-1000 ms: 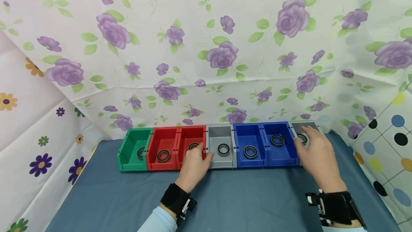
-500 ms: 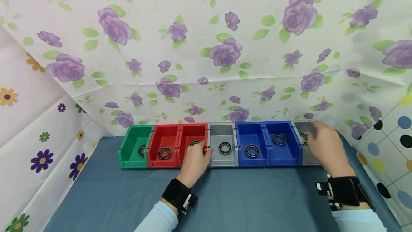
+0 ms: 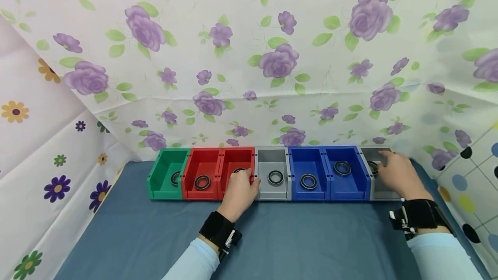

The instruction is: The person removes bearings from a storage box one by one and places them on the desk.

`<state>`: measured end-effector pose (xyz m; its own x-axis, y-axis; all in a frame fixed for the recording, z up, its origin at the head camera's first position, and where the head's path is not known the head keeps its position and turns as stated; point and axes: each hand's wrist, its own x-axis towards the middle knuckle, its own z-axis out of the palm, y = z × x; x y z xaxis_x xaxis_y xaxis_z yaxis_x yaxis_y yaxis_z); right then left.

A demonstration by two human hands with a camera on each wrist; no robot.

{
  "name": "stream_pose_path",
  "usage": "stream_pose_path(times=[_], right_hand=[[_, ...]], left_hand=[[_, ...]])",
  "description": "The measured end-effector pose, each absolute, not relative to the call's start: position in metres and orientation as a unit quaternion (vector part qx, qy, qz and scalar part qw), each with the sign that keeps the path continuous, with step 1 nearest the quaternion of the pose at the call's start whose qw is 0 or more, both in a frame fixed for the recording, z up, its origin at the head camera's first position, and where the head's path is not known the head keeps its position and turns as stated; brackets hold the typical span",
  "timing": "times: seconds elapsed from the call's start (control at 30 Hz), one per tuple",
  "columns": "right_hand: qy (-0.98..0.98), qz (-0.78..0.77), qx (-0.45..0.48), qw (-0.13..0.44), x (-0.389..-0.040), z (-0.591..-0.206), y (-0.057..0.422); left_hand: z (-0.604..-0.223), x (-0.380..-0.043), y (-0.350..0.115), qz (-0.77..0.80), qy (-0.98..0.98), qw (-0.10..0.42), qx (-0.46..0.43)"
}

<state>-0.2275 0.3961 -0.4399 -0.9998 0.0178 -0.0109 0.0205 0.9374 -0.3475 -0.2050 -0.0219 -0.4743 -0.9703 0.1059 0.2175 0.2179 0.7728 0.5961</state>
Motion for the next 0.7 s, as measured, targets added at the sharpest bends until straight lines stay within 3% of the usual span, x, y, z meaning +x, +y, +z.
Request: stream_pose_path(times=[0.17, 0.7], right_hand=[[0.981, -0.187, 0.012, 0.043, -0.237, -0.449, 0.402], [0.983, -0.168, 0.001, 0.077, -0.254, -0.470, 0.406]], left_hand=[[-0.474, -0.204, -0.021, -0.318, -0.940, 0.085, -0.091], [-0.478, -0.204, -0.018, -0.288, -0.948, 0.097, -0.094]])
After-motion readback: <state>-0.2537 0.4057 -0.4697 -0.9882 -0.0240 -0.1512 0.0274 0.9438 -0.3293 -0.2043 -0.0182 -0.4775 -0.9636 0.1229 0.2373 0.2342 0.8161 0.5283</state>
